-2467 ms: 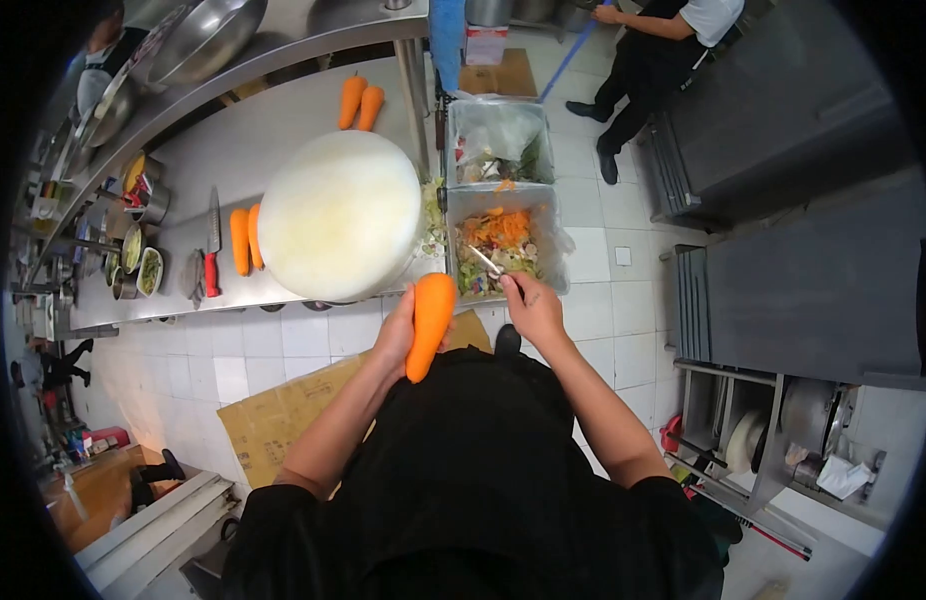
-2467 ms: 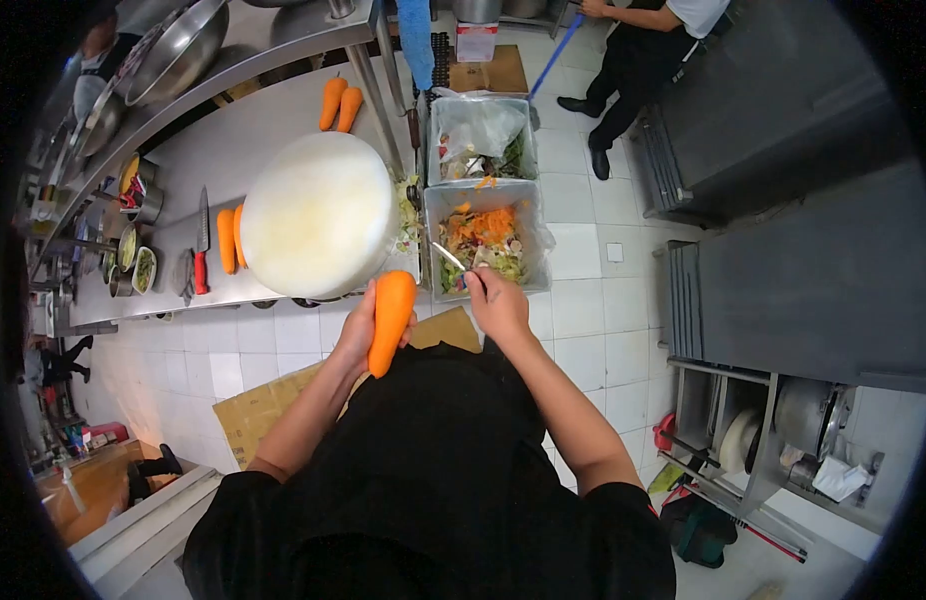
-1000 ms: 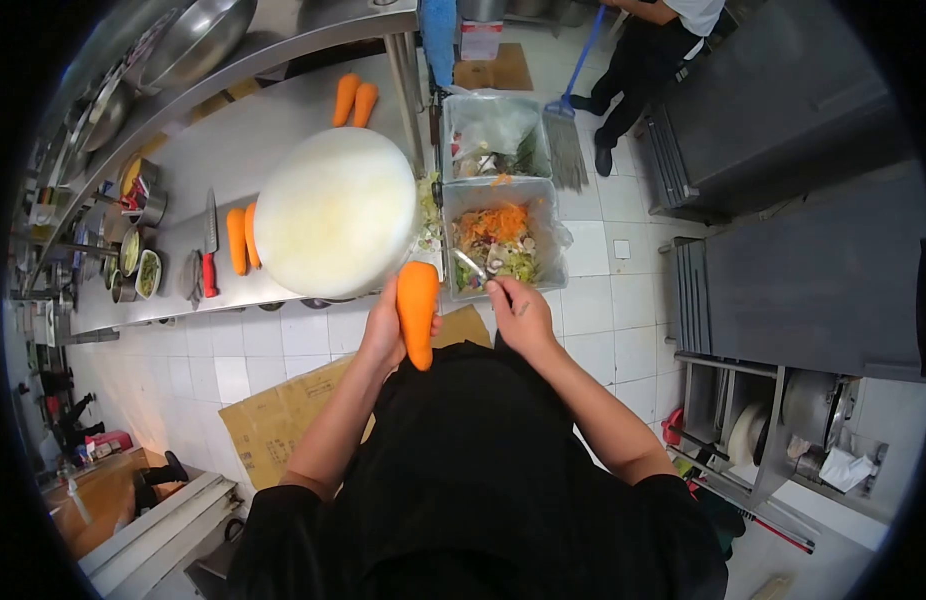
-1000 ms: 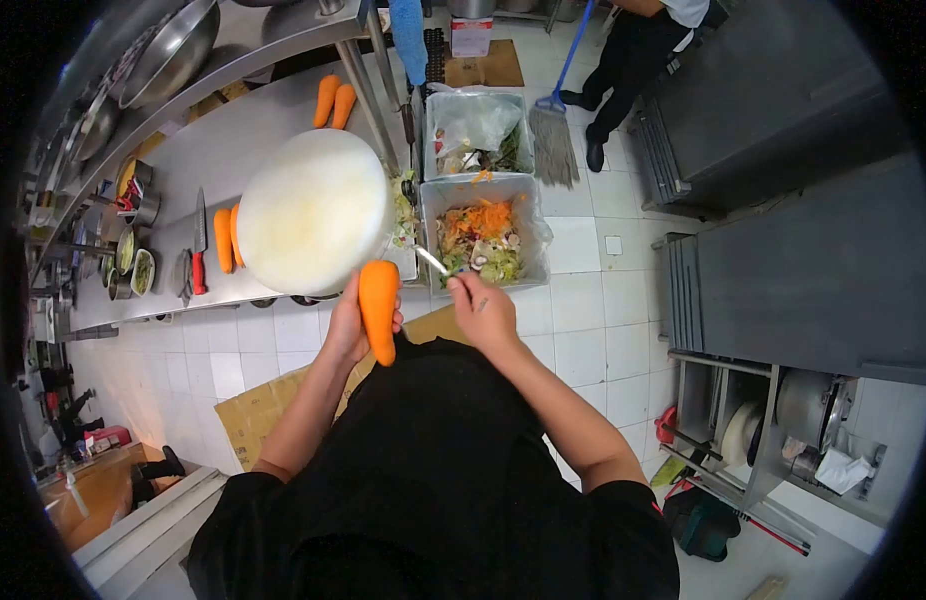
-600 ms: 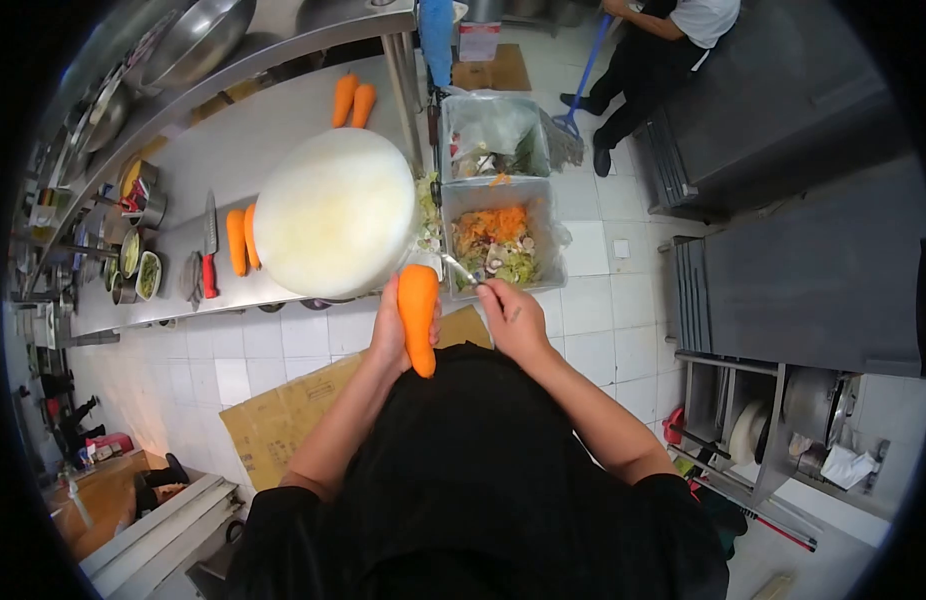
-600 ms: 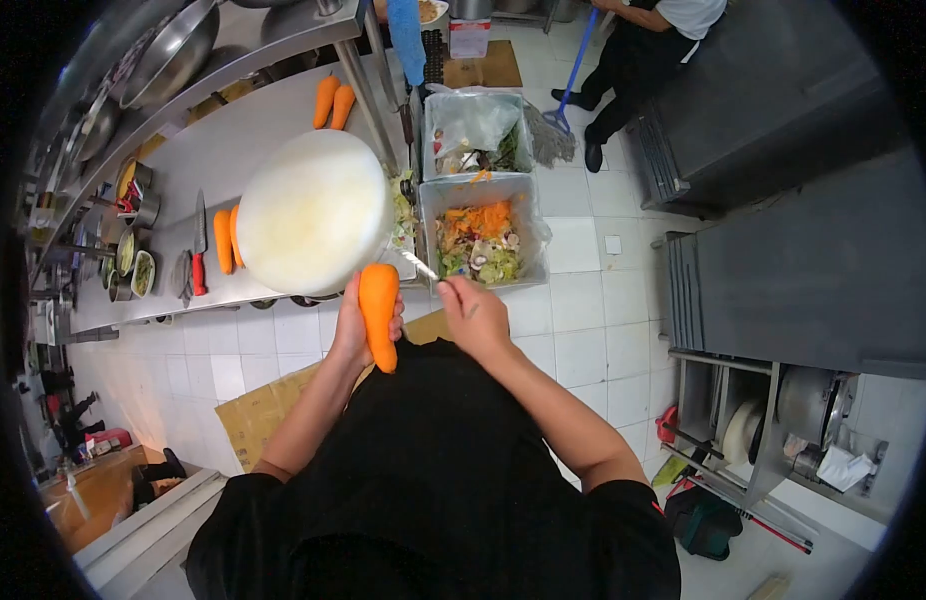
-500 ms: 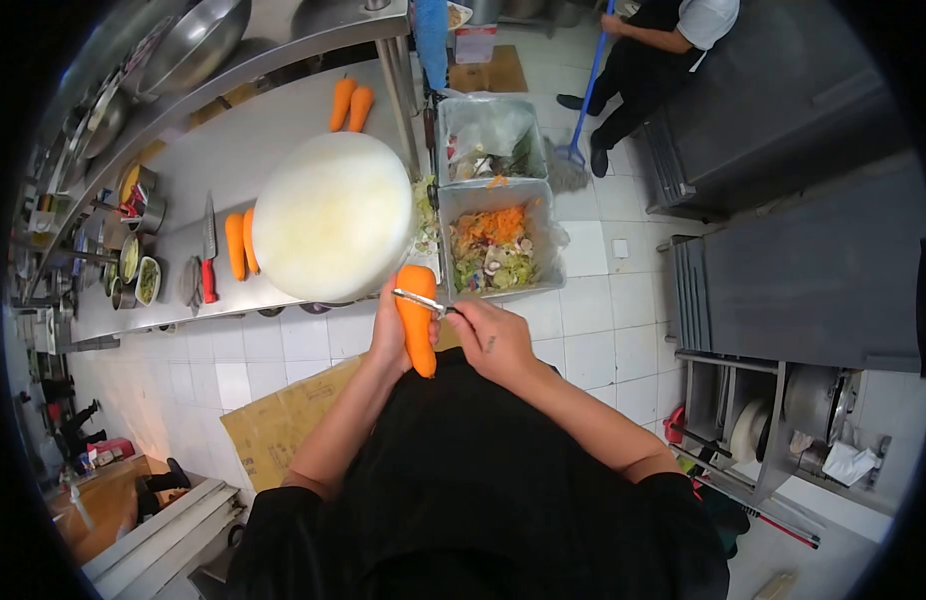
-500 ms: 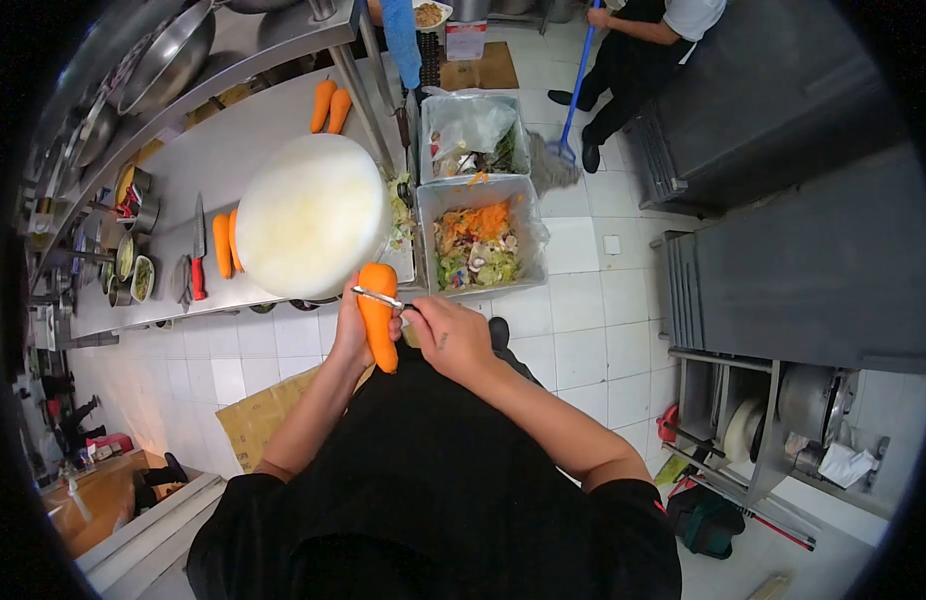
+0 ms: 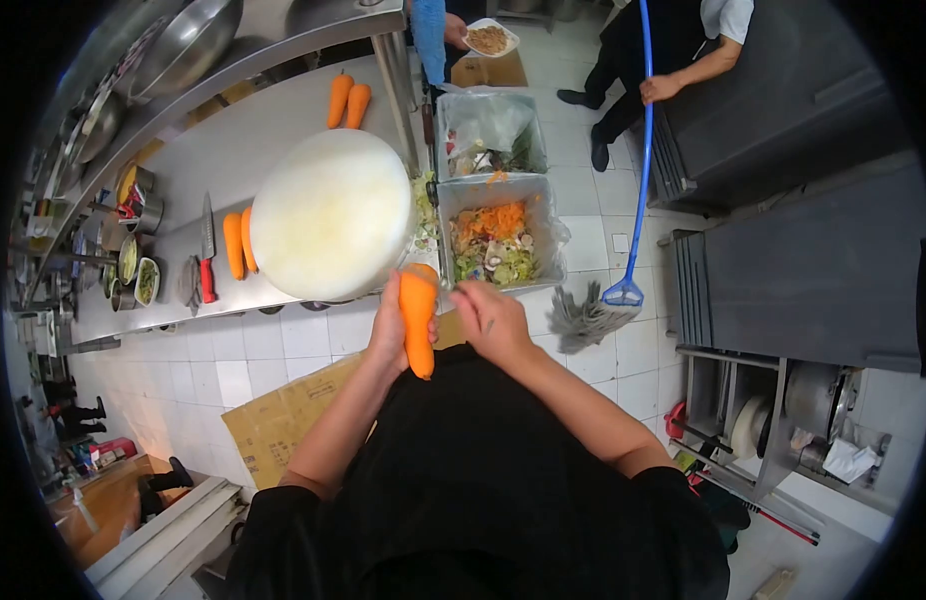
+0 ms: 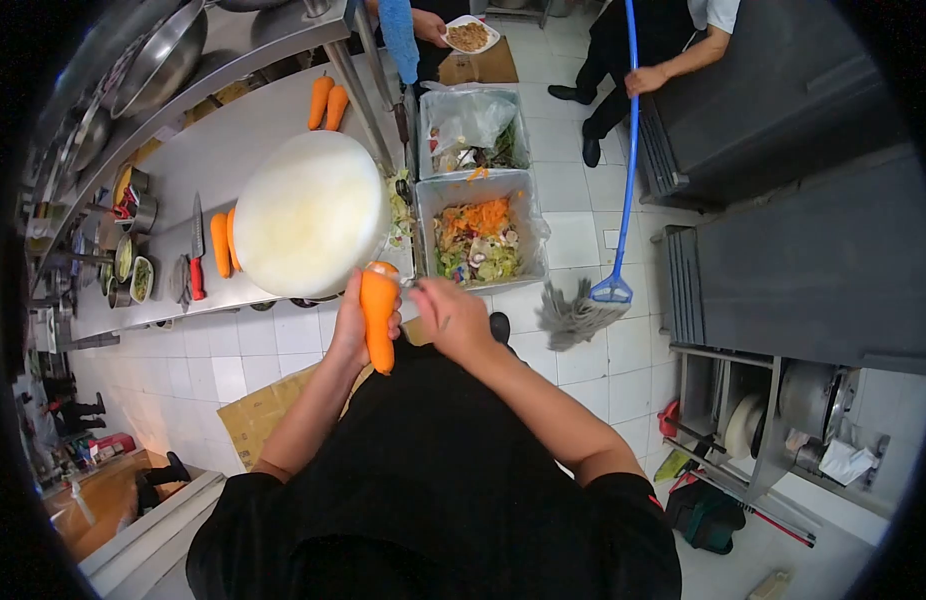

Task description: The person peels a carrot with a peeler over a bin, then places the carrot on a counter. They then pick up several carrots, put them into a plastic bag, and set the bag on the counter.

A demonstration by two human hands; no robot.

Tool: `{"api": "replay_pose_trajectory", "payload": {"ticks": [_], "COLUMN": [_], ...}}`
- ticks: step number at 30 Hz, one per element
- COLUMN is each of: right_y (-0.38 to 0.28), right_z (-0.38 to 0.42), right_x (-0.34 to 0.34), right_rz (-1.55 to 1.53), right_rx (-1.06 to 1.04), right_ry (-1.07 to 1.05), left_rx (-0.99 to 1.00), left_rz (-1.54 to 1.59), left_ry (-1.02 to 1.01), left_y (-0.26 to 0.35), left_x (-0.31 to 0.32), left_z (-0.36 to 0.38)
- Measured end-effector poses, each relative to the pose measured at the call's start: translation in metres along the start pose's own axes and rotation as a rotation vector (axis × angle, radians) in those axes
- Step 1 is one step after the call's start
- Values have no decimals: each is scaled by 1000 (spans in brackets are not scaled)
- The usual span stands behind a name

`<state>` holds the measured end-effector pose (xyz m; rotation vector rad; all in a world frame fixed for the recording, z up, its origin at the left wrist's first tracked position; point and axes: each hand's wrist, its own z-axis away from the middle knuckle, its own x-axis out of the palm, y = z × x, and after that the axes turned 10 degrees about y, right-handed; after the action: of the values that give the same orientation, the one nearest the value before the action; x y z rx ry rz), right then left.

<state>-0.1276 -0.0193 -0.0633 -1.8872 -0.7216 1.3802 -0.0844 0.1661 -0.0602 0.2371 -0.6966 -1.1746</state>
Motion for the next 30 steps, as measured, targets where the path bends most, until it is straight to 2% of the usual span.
{"api": "replay_pose_trajectory", "payload": {"ticks": [2,3,6,7,10,11,14,15,18,21,24,25,28,29,30], "right_y": [43,51,-5,-15,29,74,70,46,-10,0,37,34,-9,-12,11], "right_z": [-16,-18,-6,1,-4,-8,-13,-11,1,7,-18,-17,10,12,14], "right_x": [11,7,-13,-11,14,26,2,-10,-22,-1,-3,-6,-12,-11,-1], "right_rz": [86,162,-69,-60,60,234,110,85,-50,-138,150,97,-116,-52,8], "right_rx": [276,173,3,-58,56,261,346,299,-47,-126,256,245,-23,-135,16], "right_ry": [-101,-52,15,-1,1,-148,-42,-49,49,76,-101,-69,41,42,0], "left_rx": [-18,-16,-5,3,-5,-4,43,24,-22,-37,-11,-21,-55,-62,-68], "left_rz": [-20,-23,-13,-22,-65,-81,-23,-4,31,8,-5,2,23,27,22], "left_ry": [-3,-3,30,41,-4,-30,46,73,73,6,-11,-16,6,8,-30], "left_y": [-2,-1,-5,-3,-4,-2,1,2,6,-2,-3,-3,-10,-10,-11], "left_x": [-10,-11,-13,-10,-10,-11,-1,-2,2,-10,-11,-10,-13,-12,-13], "left_z": [-10,-12,-10,-10,-5,-4,8,10,5,0,-4,-3,-5,-8,-7]}}
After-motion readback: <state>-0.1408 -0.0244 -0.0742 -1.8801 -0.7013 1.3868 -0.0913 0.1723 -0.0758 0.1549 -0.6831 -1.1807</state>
